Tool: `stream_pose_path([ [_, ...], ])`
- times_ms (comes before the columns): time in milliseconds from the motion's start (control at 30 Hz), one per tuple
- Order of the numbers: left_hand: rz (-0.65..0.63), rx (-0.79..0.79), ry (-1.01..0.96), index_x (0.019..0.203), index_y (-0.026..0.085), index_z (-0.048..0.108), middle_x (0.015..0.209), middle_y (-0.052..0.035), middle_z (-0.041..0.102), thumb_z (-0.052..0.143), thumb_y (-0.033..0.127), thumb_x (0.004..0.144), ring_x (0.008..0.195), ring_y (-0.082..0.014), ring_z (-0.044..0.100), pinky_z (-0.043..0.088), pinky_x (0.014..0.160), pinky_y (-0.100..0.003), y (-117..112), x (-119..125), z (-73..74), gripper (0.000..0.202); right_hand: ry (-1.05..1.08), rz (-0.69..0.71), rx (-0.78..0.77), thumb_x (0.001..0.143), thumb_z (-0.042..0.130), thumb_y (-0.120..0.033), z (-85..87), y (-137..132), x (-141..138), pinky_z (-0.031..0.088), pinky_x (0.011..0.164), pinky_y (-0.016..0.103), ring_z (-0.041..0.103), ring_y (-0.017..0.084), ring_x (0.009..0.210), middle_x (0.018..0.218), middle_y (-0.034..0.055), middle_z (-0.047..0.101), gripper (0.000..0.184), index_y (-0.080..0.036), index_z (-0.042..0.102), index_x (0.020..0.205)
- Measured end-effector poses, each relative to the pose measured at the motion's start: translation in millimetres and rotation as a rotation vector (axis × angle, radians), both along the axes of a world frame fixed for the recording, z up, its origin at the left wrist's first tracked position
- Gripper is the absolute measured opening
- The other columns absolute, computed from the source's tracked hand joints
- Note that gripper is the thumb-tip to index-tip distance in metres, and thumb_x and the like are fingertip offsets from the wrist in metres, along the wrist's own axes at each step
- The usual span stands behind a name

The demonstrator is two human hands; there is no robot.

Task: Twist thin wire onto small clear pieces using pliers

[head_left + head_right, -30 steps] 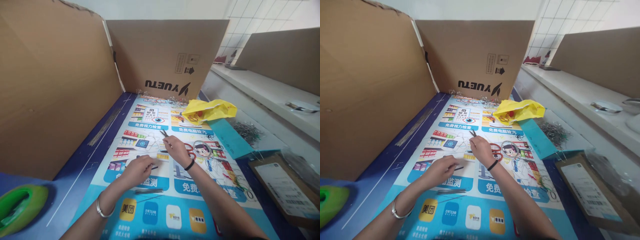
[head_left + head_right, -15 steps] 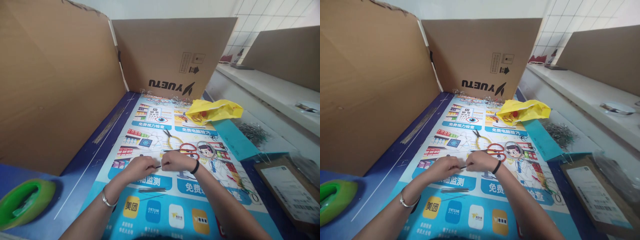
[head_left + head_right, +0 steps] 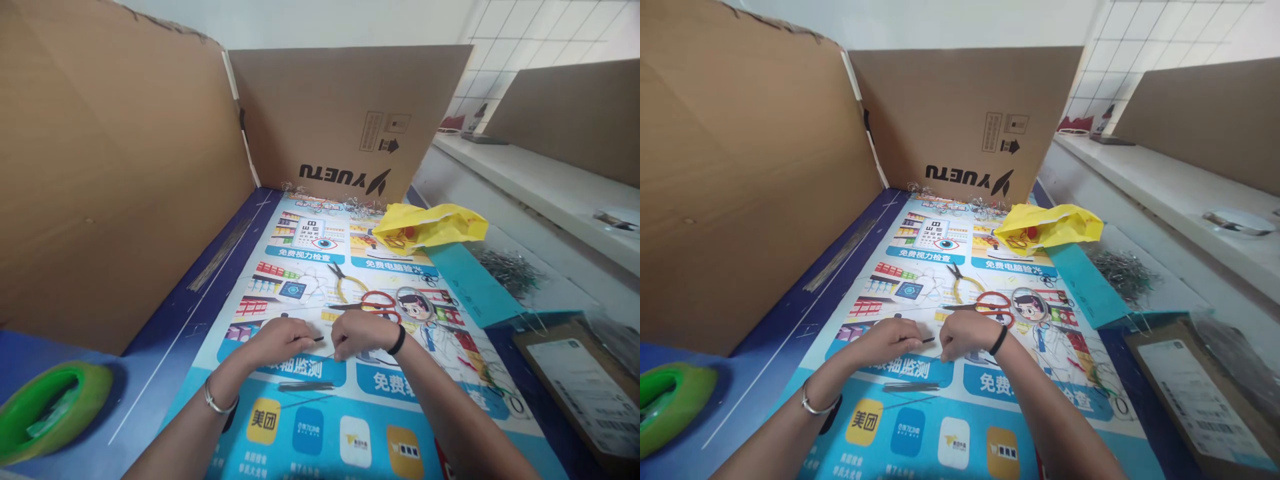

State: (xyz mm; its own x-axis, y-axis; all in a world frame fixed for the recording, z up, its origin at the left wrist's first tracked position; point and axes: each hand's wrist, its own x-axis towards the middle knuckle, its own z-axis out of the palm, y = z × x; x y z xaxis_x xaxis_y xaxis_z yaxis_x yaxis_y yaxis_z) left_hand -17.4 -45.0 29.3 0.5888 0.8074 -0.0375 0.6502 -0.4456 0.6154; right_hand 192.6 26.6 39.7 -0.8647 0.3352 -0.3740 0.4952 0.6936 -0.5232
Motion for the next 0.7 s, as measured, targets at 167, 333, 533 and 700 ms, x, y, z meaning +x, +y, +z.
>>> stream_pose_path([
  [167,0.004,-0.005,-0.004,0.070,0.018,0.061,0.076,-0.0003,0.063,0.039,0.034,0.088,0.068,-0.0113,0.054,0.036,0.062,-0.022,-0.4,0.5,0.8,0.032,0.042,0.038,-0.031,0.070,0.058,-0.025,1.0,2.1,2.8,0.030,0.054,0.019,0.048,0.007,0.058,0.064,-0.0022,0.060,0.013,-0.016,0.067,0.067],
  [333,0.054,-0.007,-0.006,0.079,0.019,0.063,0.085,-0.0021,0.065,0.038,0.033,0.088,0.076,-0.0136,0.056,0.038,0.066,-0.023,0.3,-0.3,-3.6,0.030,0.008,0.050,-0.025,0.070,0.054,-0.020,8.0,3.3,5.4,0.033,0.058,0.019,0.052,0.009,0.062,0.071,0.0000,0.066,0.016,-0.017,0.069,0.071],
  [533,0.059,-0.011,-0.005,0.083,0.021,0.064,0.086,-0.0011,0.066,0.041,0.032,0.086,0.078,-0.0139,0.057,0.038,0.067,-0.023,1.0,-0.8,-8.3,0.026,0.031,0.063,-0.044,0.070,0.053,-0.017,10.3,2.5,5.3,0.036,0.060,0.019,0.057,0.010,0.066,0.077,0.0004,0.069,0.019,-0.018,0.071,0.077],
  [700,0.061,-0.044,-0.004,0.084,0.021,0.065,0.084,-0.0008,0.065,0.042,0.031,0.086,0.076,-0.0132,0.056,0.037,0.065,-0.023,1.8,-1.5,-7.2,0.025,0.022,0.056,-0.050,0.070,0.052,-0.015,10.8,-0.1,3.3,0.036,0.059,0.019,0.057,0.010,0.066,0.076,0.0006,0.069,0.020,-0.017,0.071,0.076],
])
